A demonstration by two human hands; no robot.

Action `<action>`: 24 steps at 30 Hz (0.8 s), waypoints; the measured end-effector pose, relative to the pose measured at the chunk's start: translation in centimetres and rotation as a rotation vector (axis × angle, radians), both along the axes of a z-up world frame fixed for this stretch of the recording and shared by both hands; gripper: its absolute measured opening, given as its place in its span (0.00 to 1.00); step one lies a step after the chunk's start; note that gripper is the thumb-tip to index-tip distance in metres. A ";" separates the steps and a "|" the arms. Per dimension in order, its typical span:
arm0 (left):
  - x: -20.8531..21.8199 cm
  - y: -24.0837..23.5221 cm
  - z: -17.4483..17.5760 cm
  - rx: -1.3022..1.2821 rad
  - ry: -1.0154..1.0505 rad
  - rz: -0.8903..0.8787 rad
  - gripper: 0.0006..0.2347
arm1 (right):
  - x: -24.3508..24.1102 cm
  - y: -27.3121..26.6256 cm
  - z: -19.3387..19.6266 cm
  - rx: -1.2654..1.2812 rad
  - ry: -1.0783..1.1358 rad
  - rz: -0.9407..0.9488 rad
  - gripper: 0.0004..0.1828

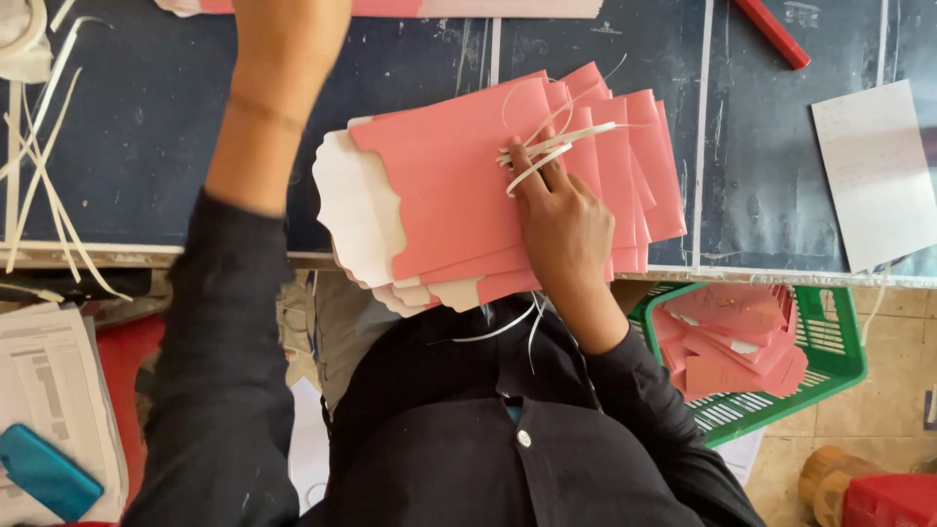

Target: The person is folding pre-cut paper sheets into folders and stacking them into a green plastic basket in a print shop finishing area.

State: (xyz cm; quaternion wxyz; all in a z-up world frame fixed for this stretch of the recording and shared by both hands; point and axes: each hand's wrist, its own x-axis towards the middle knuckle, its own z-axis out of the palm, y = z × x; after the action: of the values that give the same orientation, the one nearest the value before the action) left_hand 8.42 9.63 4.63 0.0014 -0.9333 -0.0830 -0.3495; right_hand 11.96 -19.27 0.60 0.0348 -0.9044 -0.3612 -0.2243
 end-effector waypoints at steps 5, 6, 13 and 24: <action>-4.6 -5.2 2.7 -0.215 0.082 -0.158 0.09 | 1.2 -0.5 -1.9 -0.045 0.157 0.003 0.25; -6.3 -7.2 2.3 -0.222 0.090 -0.160 0.09 | 1.5 -1.4 -2.0 -0.050 0.165 0.000 0.25; -10.2 -14.0 -3.5 -0.665 0.113 -0.330 0.07 | 16.7 -16.6 -0.1 0.395 0.203 -0.014 0.10; -8.1 -13.5 -6.6 -0.482 0.200 -0.168 0.17 | 9.0 -3.2 4.9 0.135 0.329 0.435 0.05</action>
State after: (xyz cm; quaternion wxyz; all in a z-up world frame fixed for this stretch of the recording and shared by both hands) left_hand 0.36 -3.88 -2.00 -0.2414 -0.9401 -0.0857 -0.2248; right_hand 20.98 -22.50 5.52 0.2006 -0.8254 -0.5207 -0.0856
